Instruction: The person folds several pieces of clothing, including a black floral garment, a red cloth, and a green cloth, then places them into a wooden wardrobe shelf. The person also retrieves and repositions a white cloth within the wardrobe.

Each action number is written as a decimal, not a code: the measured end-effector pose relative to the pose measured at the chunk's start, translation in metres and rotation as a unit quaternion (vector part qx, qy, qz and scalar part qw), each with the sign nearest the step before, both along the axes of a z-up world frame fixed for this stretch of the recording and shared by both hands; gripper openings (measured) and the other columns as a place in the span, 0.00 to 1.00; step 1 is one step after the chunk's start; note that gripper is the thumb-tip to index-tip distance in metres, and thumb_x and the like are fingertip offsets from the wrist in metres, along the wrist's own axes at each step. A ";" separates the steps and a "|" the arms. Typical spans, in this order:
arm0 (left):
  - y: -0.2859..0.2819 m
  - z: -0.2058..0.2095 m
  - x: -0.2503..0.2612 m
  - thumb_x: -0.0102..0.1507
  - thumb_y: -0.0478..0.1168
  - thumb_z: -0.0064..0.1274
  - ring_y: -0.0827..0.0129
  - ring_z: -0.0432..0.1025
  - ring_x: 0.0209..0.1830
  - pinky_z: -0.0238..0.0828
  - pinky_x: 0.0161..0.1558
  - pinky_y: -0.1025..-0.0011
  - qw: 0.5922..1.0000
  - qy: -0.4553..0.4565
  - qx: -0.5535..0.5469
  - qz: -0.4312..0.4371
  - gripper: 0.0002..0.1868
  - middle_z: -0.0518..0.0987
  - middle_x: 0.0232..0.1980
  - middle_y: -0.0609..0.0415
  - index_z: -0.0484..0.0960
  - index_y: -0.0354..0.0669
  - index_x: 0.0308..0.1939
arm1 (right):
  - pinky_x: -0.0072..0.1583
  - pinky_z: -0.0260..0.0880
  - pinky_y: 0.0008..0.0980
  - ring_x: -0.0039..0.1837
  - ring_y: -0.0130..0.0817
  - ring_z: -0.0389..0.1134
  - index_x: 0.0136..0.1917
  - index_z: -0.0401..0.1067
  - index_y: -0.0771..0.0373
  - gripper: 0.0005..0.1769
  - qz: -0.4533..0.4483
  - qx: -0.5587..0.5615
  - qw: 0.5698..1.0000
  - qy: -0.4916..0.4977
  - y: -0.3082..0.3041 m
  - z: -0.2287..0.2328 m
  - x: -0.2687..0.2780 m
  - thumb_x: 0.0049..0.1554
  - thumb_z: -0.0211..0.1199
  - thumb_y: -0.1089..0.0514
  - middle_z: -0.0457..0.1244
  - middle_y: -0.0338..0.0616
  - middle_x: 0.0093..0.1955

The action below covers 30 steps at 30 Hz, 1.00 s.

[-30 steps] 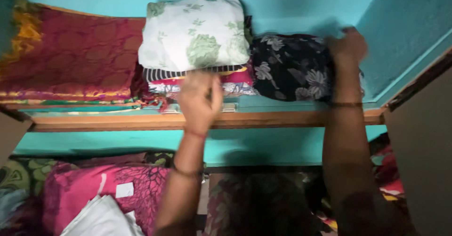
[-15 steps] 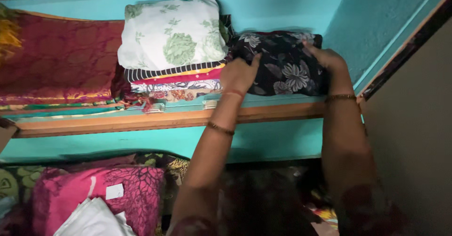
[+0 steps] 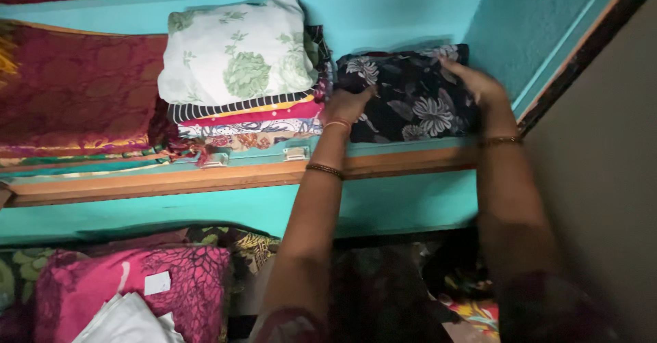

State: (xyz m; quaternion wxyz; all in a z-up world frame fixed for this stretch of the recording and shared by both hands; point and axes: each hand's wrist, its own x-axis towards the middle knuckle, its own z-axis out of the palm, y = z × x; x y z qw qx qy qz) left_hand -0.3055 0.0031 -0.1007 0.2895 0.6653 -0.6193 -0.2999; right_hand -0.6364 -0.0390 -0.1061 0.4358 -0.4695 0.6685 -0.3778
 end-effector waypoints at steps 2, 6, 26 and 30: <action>-0.001 -0.004 -0.004 0.50 0.76 0.53 0.48 0.73 0.65 0.68 0.64 0.56 1.000 -0.002 -0.010 0.024 0.50 0.78 0.63 0.36 0.83 0.35 0.57 | 0.70 0.55 0.40 0.68 0.40 0.61 0.75 0.66 0.62 0.51 0.023 -0.024 0.999 0.017 -0.009 -0.004 -0.005 0.52 0.67 0.25 0.62 0.50 0.72; -0.005 -0.008 -0.004 0.50 0.76 0.56 0.46 0.68 0.68 0.63 0.67 0.58 0.998 0.032 -0.044 0.025 0.56 0.73 0.67 0.32 0.74 0.29 0.63 | 0.63 0.65 0.47 0.64 0.47 0.67 0.73 0.69 0.66 0.45 0.021 -0.025 0.995 0.098 -0.013 0.006 -0.003 0.49 0.71 0.39 0.66 0.55 0.67; 0.014 -0.047 -0.001 0.51 0.31 0.61 0.49 0.78 0.47 0.79 0.45 0.59 0.790 0.610 0.020 -0.063 0.34 0.80 0.55 0.34 0.74 0.22 0.61 | 0.65 0.63 0.52 0.61 0.47 0.69 0.46 0.76 0.56 0.16 0.130 -0.599 0.700 0.367 0.132 0.098 0.137 0.44 0.74 0.66 0.70 0.47 0.53; 0.024 -0.069 -0.017 0.54 0.23 0.52 0.60 0.74 0.58 0.78 0.51 0.67 0.697 0.698 -0.129 -0.099 0.38 0.74 0.63 0.49 0.65 0.37 0.69 | 0.64 0.63 0.53 0.63 0.46 0.69 0.41 0.76 0.53 0.14 0.162 -0.613 0.651 0.416 0.186 0.108 0.165 0.41 0.66 0.68 0.70 0.39 0.52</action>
